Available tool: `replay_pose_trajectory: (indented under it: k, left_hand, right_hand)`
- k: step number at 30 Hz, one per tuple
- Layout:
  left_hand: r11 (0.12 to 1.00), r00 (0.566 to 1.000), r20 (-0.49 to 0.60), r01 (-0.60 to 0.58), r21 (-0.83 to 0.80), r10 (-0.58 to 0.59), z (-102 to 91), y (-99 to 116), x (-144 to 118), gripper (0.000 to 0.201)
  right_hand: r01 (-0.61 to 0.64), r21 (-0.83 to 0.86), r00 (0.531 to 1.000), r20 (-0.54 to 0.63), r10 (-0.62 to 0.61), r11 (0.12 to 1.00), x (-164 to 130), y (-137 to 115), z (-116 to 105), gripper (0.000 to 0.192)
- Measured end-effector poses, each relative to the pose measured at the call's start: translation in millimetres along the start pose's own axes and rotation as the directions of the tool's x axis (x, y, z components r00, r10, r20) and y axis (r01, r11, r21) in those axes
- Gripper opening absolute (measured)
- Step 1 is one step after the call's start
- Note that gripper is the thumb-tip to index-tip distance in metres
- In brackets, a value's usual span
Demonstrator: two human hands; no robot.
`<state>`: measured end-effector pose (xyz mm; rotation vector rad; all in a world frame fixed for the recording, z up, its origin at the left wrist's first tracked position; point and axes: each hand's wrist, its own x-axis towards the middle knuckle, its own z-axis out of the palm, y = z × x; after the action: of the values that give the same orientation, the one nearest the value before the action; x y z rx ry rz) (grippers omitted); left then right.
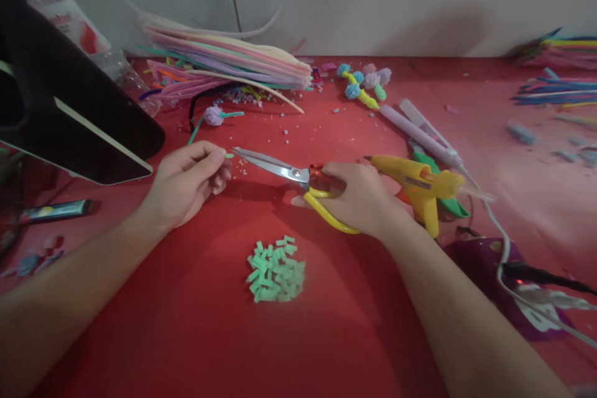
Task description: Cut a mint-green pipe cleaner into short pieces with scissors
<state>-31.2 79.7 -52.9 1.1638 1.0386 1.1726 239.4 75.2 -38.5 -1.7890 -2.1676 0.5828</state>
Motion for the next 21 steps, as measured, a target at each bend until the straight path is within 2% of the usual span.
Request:
replay_pose_trajectory:
  k: [11, 21]
  left_hand:
    - [0.999, 1.0, 0.007, -0.03, 0.044, 0.03, -1.9, 0.1, -0.7, 0.016]
    - [0.997, 0.999, 0.008, -0.041, 0.066, 0.04, -1.3, -1.1, 0.1, 0.016]
  right_hand:
    - [-0.029, -0.009, 0.999, 0.021, 0.029, 1.0, 0.5, -5.2, -2.1, 0.067]
    - [-0.023, -0.031, 1.0, -0.006, 0.023, 0.999, 2.8, -2.3, 1.7, 0.07]
